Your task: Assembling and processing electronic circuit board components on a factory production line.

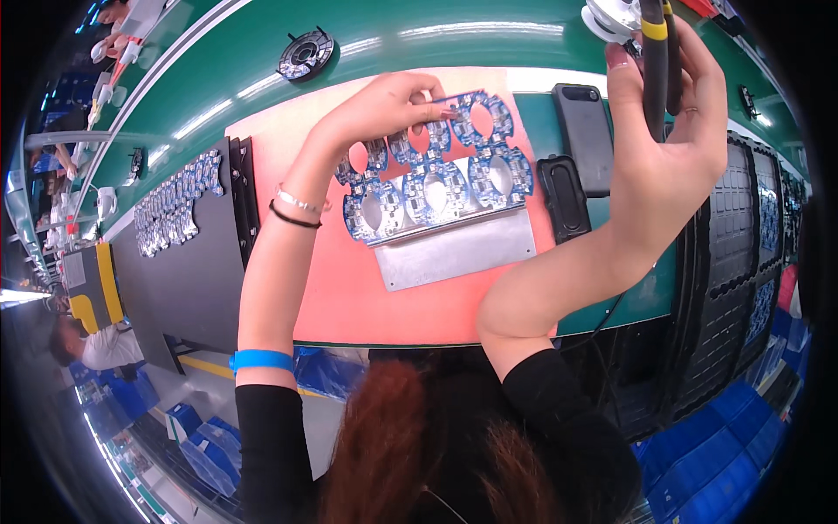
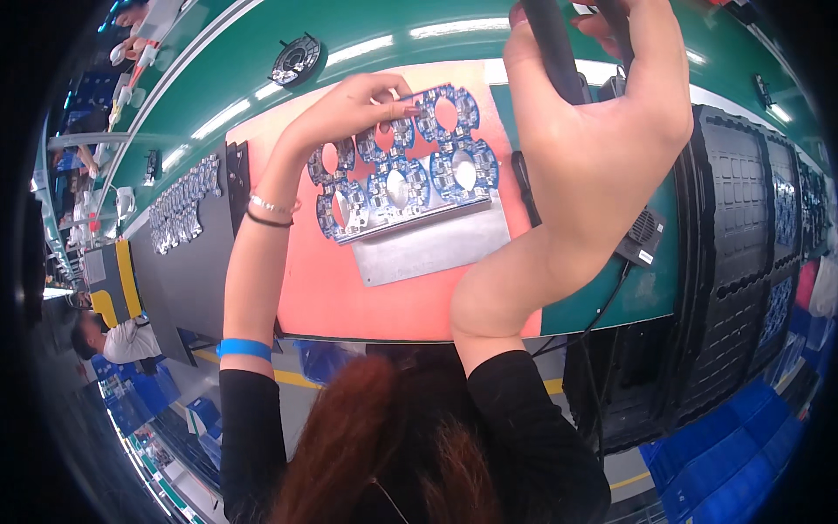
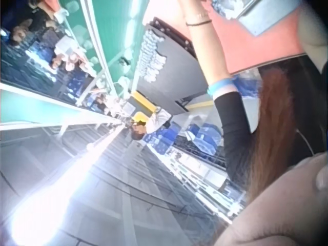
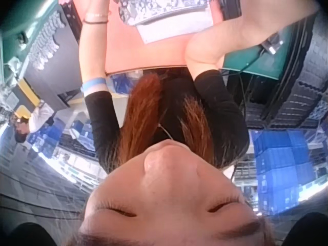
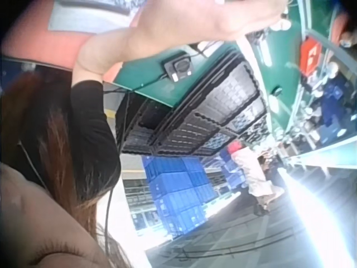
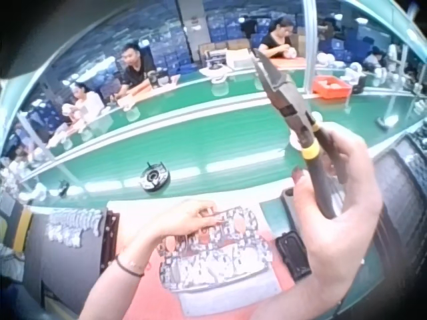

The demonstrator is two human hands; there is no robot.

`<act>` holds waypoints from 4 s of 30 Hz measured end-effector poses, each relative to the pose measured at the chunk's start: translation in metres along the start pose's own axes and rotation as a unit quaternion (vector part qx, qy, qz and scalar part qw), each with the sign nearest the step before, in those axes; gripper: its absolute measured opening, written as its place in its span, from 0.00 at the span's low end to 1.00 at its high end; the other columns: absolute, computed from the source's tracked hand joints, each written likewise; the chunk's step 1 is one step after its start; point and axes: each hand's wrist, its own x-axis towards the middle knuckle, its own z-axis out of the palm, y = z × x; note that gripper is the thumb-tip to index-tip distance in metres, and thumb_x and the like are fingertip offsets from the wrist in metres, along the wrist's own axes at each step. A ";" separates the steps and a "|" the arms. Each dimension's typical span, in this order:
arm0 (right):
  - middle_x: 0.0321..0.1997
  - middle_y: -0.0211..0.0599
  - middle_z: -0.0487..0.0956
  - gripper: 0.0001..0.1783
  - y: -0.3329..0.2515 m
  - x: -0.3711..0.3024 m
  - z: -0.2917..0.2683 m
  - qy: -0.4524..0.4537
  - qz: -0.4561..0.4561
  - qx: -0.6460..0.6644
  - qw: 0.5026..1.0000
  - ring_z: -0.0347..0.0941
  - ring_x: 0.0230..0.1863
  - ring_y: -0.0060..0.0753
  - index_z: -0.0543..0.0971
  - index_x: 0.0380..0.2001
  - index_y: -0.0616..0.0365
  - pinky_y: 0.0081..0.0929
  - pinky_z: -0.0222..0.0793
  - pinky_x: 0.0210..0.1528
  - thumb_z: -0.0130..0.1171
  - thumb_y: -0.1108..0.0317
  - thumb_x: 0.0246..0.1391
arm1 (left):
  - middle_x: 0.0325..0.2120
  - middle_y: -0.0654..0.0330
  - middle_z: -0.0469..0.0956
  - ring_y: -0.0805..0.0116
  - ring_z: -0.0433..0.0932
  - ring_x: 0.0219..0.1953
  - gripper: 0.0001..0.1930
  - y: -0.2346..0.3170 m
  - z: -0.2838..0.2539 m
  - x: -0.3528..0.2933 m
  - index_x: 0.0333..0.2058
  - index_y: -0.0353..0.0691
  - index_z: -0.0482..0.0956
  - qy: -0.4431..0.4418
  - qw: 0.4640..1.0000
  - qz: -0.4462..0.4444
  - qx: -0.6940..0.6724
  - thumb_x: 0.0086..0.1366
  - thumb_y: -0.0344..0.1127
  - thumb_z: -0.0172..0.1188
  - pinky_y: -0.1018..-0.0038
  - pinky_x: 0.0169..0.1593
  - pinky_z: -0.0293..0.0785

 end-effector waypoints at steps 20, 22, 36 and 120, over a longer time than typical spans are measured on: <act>0.40 0.32 0.80 0.21 0.004 -0.001 0.019 -0.009 0.021 0.031 0.999 0.75 0.41 0.20 0.78 0.52 0.62 0.18 0.70 0.45 0.66 0.75 0.54 | 0.23 0.52 0.76 0.56 0.76 0.25 0.16 0.007 0.095 -0.182 0.28 0.32 0.77 0.198 0.968 -0.153 -0.032 0.70 0.40 0.59 0.66 0.31 0.70; 0.41 0.33 0.81 0.22 0.001 -0.001 0.023 -0.010 0.031 0.036 0.999 0.76 0.41 0.25 0.79 0.50 0.59 0.22 0.70 0.48 0.67 0.76 0.50 | 0.22 0.56 0.74 0.63 0.75 0.24 0.15 -0.001 0.097 -0.188 0.27 0.32 0.76 0.222 0.955 -0.150 -0.123 0.71 0.37 0.58 0.70 0.30 0.68; 0.50 0.42 0.80 0.21 -0.004 0.000 0.057 -0.135 0.043 0.108 0.984 0.77 0.49 0.31 0.74 0.56 0.68 0.25 0.72 0.54 0.62 0.74 0.60 | 0.19 0.61 0.70 0.70 0.73 0.23 0.21 -0.033 0.272 -0.583 0.20 0.40 0.69 0.615 0.638 -0.316 -0.338 0.73 0.43 0.56 0.75 0.30 0.73; 0.40 0.37 0.80 0.23 -0.008 0.001 0.051 -0.124 0.018 0.061 0.990 0.77 0.42 0.32 0.79 0.49 0.61 0.29 0.72 0.51 0.66 0.76 0.46 | 0.14 0.65 0.69 0.69 0.73 0.16 0.10 0.098 0.012 -0.205 0.20 0.39 0.77 0.426 0.828 0.216 0.294 0.34 0.31 0.67 0.76 0.19 0.66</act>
